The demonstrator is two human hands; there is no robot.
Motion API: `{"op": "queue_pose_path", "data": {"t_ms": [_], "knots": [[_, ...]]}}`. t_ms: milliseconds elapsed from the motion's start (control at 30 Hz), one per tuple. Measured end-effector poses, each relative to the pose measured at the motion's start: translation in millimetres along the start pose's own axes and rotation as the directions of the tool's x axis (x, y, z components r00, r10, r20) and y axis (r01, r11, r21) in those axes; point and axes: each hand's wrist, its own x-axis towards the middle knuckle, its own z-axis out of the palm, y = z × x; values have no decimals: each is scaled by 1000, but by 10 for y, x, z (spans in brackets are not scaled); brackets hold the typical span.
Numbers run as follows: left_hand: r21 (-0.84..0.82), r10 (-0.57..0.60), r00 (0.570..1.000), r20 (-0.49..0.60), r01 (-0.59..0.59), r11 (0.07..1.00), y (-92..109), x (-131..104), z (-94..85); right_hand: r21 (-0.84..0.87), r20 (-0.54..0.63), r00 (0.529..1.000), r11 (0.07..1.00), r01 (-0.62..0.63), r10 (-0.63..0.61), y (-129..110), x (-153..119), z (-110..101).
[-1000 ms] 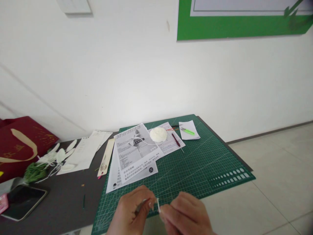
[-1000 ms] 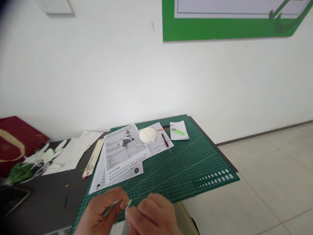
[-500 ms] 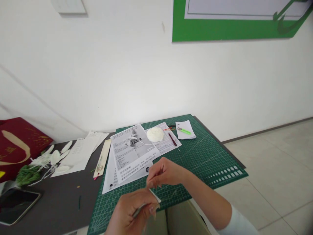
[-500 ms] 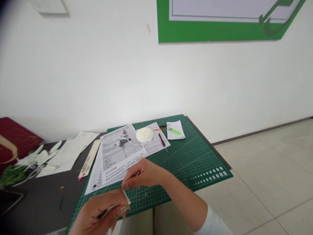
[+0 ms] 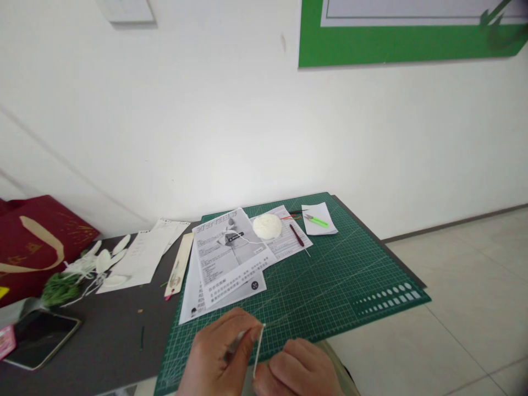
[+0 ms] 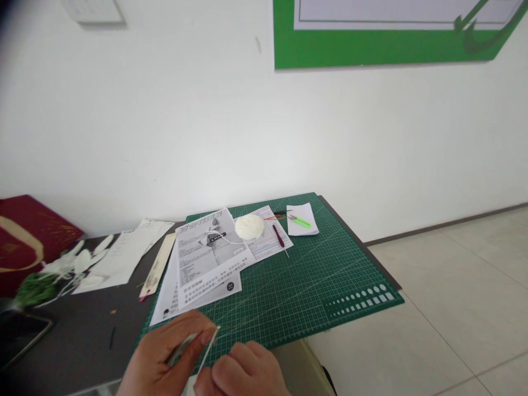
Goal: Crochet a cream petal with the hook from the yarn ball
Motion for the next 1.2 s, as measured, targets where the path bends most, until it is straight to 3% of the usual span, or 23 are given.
{"op": "queue_pose_path", "data": {"t_ms": [100, 200, 300, 400, 500, 567, 633, 667, 767, 867, 933, 1000, 1067, 1200], "knots": [[11, -40, 989, 141, 39, 999, 23, 16, 22, 33, 151, 986, 997, 63, -67, 147, 172, -198], [-96, -112, 955, 275, 143, 985, 64, 2, 29, 199, 413, 910, 979, -40, -47, 365, 383, -311], [-243, -184, 900, 396, 296, 924, 118, -11, -4, 391, 475, 880, 902, -186, -25, 607, 542, -279], [-271, -164, 898, 408, 291, 918, 171, -15, -79, 561, 550, 835, 730, -391, 25, 777, 577, -144], [-297, -131, 906, 402, 264, 918, 187, -39, -149, 629, 648, 760, 526, -572, 51, 800, 484, 19], [-344, -125, 903, 412, 281, 896, 171, -63, -173, 637, 708, 700, 347, -689, 90, 736, 363, 128], [-366, -158, 888, 431, 332, 870, 148, -80, -179, 621, 765, 627, 92, -779, 148, 628, 208, 239], [-359, -185, 880, 437, 360, 861, 138, -84, -178, 611, 777, 606, 27, -791, 170, 563, 123, 295], [-328, -232, 879, 417, 383, 863, 121, -75, -167, 584, 803, 557, -92, -807, 210, 347, -127, 442], [-265, -247, 889, 386, 363, 893, 92, -58, -167, 588, 797, 537, -149, -795, 277, 129, -293, 497], [-181, -245, 901, 359, 325, 928, 57, -53, -177, 634, 742, 568, -99, -767, 357, 3, -321, 457], [-75, -239, 915, 326, 277, 958, 28, -54, -187, 709, 572, 693, 159, -687, 439, -95, -287, 367], [4, -246, 916, 316, 258, 966, 24, -58, -185, 677, 392, 816, 467, -569, 426, -163, -219, 256], [114, -294, 898, 329, 272, 956, 98, -79, -132, 366, 243, 907, 834, -413, 343, -199, -69, 35]]}}
